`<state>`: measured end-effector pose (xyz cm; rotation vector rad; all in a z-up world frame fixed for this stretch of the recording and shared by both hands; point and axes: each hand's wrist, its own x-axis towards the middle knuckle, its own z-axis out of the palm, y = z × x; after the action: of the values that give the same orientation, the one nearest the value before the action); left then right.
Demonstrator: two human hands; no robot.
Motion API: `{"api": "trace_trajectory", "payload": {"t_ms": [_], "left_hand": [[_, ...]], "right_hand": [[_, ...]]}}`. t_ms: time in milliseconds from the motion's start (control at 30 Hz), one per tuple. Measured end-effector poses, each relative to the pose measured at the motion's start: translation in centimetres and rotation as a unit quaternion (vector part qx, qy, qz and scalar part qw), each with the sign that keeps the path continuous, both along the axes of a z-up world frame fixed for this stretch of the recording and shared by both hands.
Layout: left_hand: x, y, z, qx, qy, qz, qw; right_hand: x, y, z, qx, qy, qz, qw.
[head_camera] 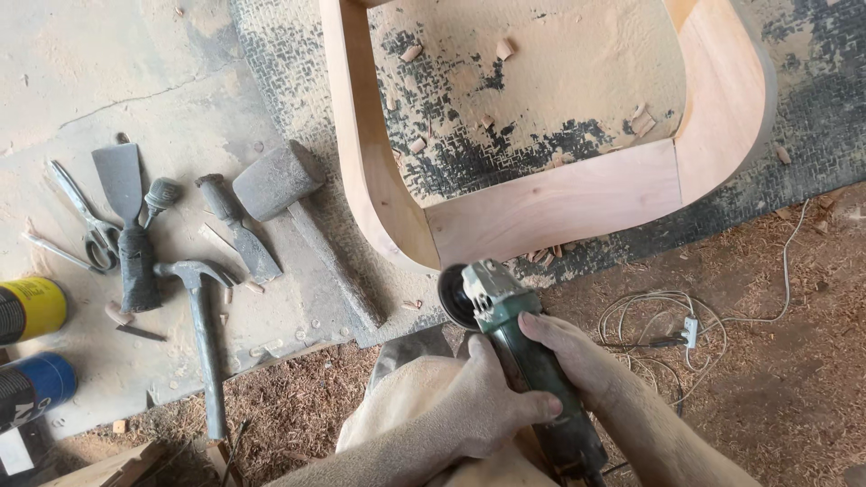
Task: The person uses an angle grinder with a sanding disc to smooth the curved edges and flat surfaces of a wooden chair frame. The person repeatedly moves the tool along the contours and periodically wipes away dust with their hand.
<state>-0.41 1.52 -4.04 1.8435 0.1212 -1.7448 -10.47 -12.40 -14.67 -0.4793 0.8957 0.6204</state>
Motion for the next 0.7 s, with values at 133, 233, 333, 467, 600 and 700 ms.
{"api": "trace_trajectory", "payload": {"t_ms": [133,233,333,467,600,700], "left_hand": [[-0.1,-0.4,-0.4,-0.06,0.023,0.008,0.998],[0.2,-0.8,-0.8,-0.01,-0.05,-0.023,0.998],[1.3,-1.1,-1.1,-0.057,-0.068,-0.004,0.996],[2.5,-1.4,-0.8,-0.059,-0.162,-0.057,0.983],[3.3,-1.9,0.1,0.058,-0.111,-0.139,0.982],[3.4,-1.6,1.4,0.09,-0.131,-0.115,0.981]], "right_hand": [[-0.8,-0.4,-0.2,-0.023,0.002,-0.019,1.0],[0.2,-0.5,-0.9,-0.06,-0.011,-0.034,0.998],[1.9,-0.3,-1.8,-0.084,-0.04,-0.064,0.994],[3.5,0.4,-2.7,-0.083,-0.114,-0.108,0.984],[4.7,1.2,-3.7,-0.007,-0.195,-0.121,0.973],[5.8,2.3,-4.3,0.09,-0.27,-0.125,0.95]]}}
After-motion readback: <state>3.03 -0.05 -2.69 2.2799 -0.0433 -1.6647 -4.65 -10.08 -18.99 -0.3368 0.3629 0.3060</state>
